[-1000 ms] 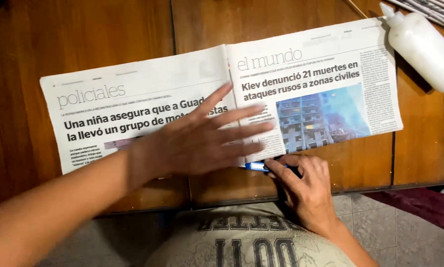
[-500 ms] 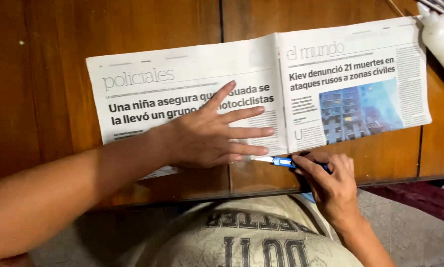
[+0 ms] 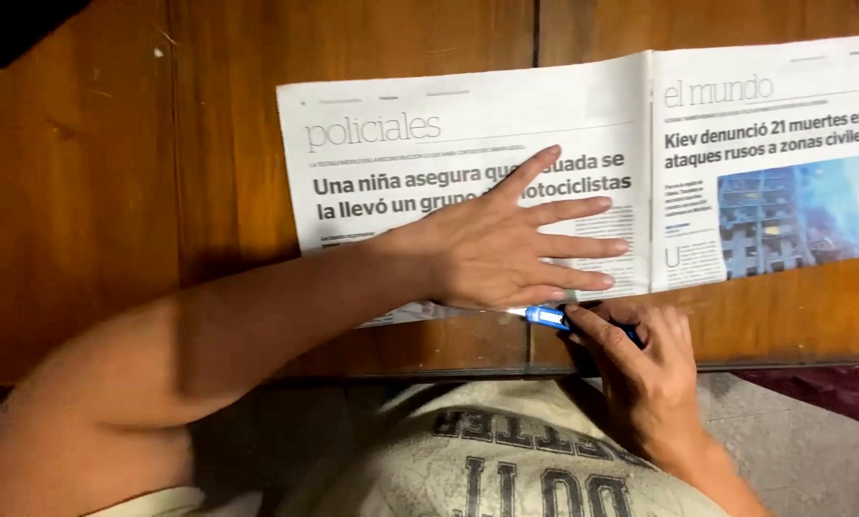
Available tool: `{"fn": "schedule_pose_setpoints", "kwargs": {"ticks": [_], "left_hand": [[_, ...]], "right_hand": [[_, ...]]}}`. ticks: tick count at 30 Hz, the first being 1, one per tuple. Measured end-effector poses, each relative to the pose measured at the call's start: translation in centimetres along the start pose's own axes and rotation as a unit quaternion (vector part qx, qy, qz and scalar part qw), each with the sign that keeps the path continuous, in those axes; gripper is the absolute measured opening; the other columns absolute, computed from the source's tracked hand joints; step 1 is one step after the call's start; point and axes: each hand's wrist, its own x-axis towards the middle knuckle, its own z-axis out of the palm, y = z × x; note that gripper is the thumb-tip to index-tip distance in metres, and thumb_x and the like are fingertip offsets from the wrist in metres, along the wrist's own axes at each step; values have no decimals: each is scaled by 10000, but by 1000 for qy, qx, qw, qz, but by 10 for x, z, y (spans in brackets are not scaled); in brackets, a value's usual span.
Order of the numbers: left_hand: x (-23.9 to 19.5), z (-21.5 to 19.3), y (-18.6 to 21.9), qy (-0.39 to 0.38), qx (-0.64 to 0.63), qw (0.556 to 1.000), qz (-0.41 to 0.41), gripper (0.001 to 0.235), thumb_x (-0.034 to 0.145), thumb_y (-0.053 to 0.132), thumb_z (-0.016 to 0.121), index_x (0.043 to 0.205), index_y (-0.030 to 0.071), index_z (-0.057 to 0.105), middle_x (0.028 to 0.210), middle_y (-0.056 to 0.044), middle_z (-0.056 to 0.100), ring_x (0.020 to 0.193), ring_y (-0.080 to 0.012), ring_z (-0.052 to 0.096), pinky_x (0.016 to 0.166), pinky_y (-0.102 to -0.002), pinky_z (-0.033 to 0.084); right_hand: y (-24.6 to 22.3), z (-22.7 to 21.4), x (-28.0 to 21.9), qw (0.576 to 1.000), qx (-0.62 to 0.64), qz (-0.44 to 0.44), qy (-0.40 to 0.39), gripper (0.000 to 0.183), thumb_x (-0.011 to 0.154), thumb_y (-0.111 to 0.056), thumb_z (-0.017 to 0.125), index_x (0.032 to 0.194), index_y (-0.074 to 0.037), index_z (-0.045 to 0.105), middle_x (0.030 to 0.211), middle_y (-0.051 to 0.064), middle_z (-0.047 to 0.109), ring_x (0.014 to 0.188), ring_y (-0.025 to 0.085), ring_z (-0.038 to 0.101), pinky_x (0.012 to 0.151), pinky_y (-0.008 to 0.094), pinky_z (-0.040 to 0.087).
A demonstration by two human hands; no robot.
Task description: Folding and cutting newspaper sheets into strips using a utility knife on a wooden table
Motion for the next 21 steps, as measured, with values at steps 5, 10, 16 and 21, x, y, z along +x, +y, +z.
{"fn": "schedule_pose_setpoints", "kwargs": {"ticks": [5,10,16,21], "left_hand": [[0,-9,3,-72,26,997,-15,484,933,487,108,1404,373,118,1487,97,56,1384,-226,5,1026,-633,-116],[-1,-3,3,-16,24,999,-16,464,953,471,138,1397,364,218,1481,87,165,1385,-235,84,1043,-619,-90],[-3,2,4,15,51,999,-8,446,959,470,227,1387,363,296,1473,78,204,1378,-264,144,1039,-650,-25],[-2,14,1,53,46,998,1,428,967,477,281,1377,372,344,1468,78,222,1376,-273,167,1027,-669,-20]], "right_hand": [[-18,11,5,1000,-6,-25,17,252,845,-157,632,1093,-118,621,969,77,556,802,229,478,712,337,343],[-35,20,9,1000,8,-22,3,276,840,-135,629,1115,-118,616,954,87,546,780,236,457,696,337,344],[-58,31,17,999,1,-37,10,280,844,-145,635,1122,-121,613,938,84,527,790,239,466,687,339,345],[-78,39,27,998,6,-49,25,270,823,-147,678,1084,-115,616,926,85,529,757,239,457,672,340,354]]}}
